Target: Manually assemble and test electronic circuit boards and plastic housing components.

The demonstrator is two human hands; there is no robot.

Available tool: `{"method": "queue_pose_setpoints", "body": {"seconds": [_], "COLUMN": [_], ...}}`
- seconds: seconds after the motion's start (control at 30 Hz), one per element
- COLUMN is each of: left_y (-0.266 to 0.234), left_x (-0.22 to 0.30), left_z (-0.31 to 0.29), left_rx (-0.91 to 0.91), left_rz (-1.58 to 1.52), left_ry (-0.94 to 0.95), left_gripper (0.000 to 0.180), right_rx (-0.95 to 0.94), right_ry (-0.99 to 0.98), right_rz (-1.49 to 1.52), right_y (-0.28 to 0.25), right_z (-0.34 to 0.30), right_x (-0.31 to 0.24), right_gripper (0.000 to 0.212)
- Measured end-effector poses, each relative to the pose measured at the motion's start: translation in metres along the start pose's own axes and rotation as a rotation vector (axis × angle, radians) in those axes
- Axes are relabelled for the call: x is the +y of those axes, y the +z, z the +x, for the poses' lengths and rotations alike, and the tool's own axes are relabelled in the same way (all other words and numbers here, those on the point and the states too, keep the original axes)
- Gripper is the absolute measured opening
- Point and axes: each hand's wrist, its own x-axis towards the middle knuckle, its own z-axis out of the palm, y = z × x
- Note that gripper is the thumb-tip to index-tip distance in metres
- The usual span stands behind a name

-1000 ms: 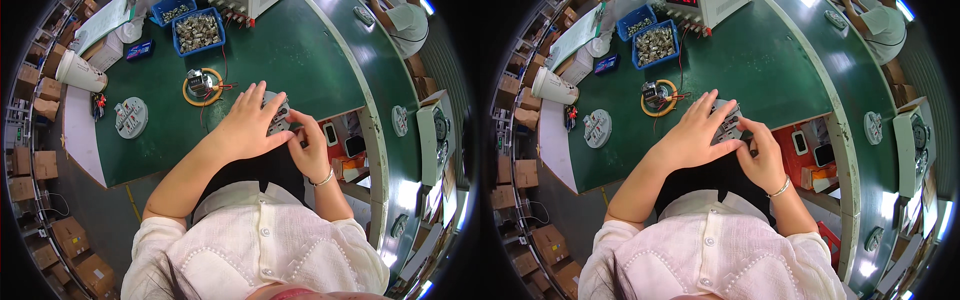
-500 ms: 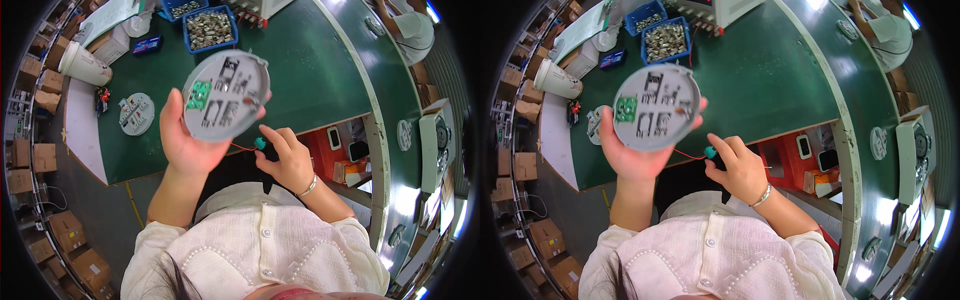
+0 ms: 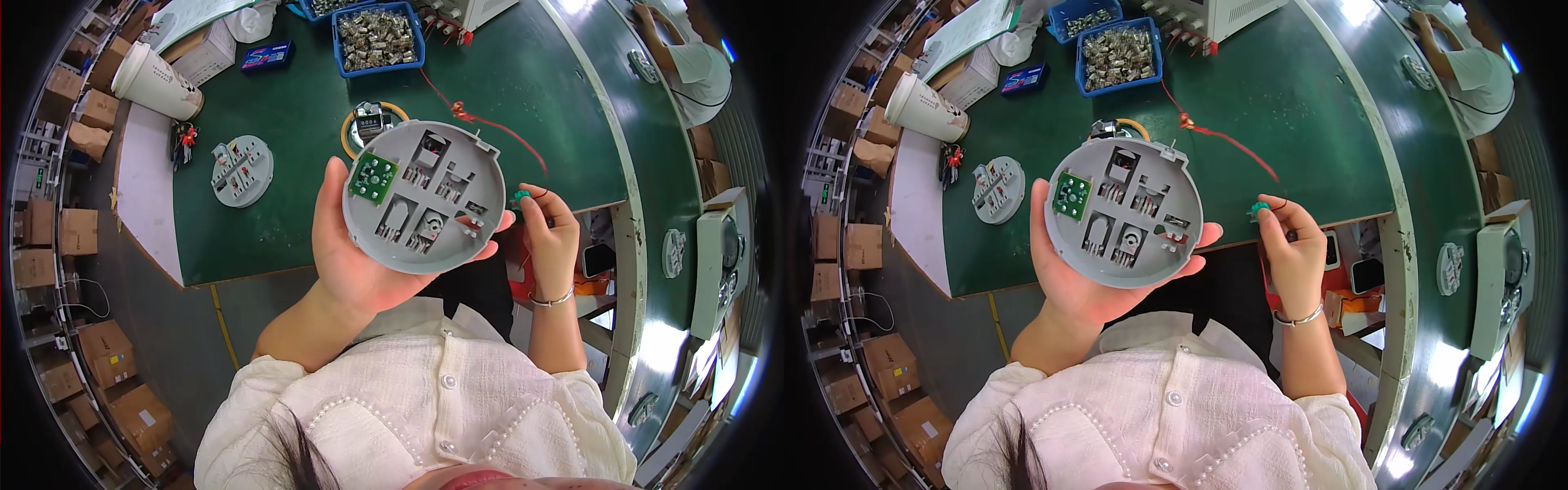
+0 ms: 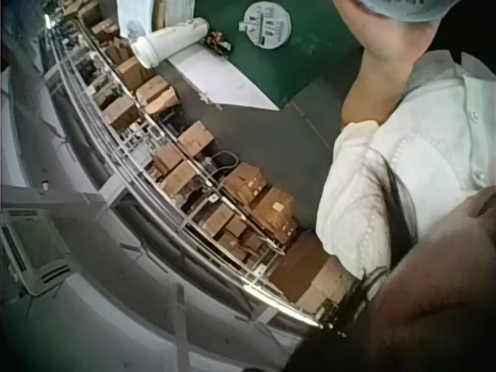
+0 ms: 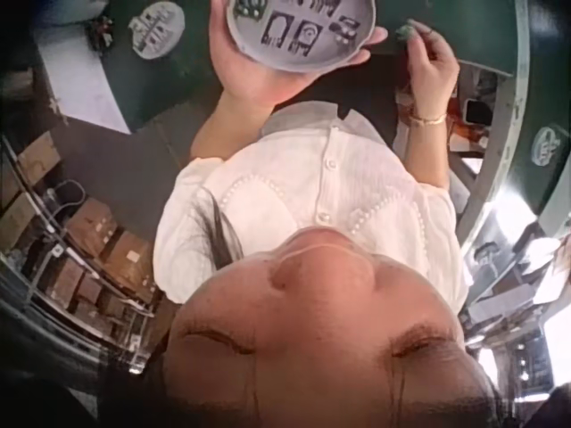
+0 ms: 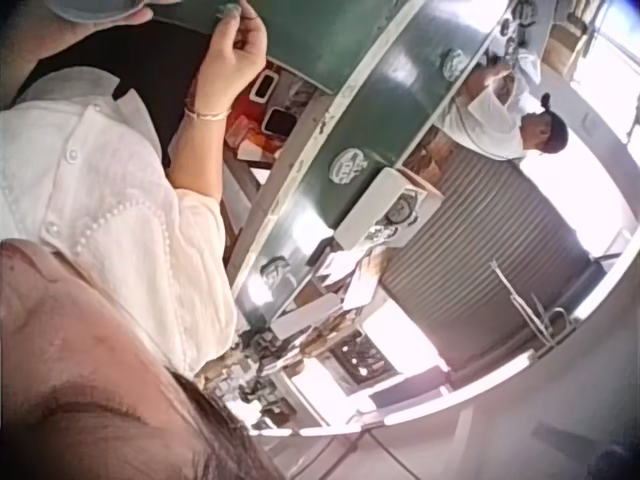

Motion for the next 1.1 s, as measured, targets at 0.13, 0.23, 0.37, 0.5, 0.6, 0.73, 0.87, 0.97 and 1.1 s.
{"method": "queue_pose_setpoints", "body": {"seconds": [0.13,0.23,0.37,0.5,0.6,0.73,0.87,0.97,1.1], "left_y": [-0.004,-0.018,-0.052,-0.05,-0.051,-0.056,-0.065,-0.068,-0.066], "left_x": [-0.004,-0.004,-0.03,-0.035,-0.025,-0.022,-0.028,-0.03,-0.029], "left_z": [0.005,0.009,0.028,0.033,0.028,0.025,0.028,0.029,0.028], "left_rx": [0.042,0.008,0.045,0.038,-0.021,-0.104,-0.108,-0.102,-0.059], "left_rz": [0.313,1.518,2.384,2.416,2.375,2.387,2.367,2.344,2.34], "left_ry": [0.036,0.215,0.57,0.623,0.555,0.516,0.552,0.585,0.547], "left_gripper": [0.099,0.099,0.102,0.104,0.105,0.106,0.108,0.111,0.108], "right_rx": [-0.005,0.065,-0.085,-0.116,-0.124,-0.165,-0.158,-0.203,-0.232], "right_ry": [0.204,0.209,0.214,-0.051,-0.231,-0.307,-0.474,-0.512,-0.462], "right_rz": [0.264,0.449,0.368,0.001,-0.239,-0.306,-0.45,-0.495,-0.522], "right_y": [-0.007,-0.012,-0.006,0.004,0.002,0.003,0.001,-0.001,0.001], "right_z": [0.005,0.011,0.012,0.011,0.008,0.006,0.006,0.009,0.012], "right_x": [-0.004,-0.006,-0.011,-0.009,-0.014,-0.018,-0.017,-0.019,-0.029], "right_gripper": [0.017,0.018,0.016,0.014,0.018,0.024,0.026,0.027,0.028]}}
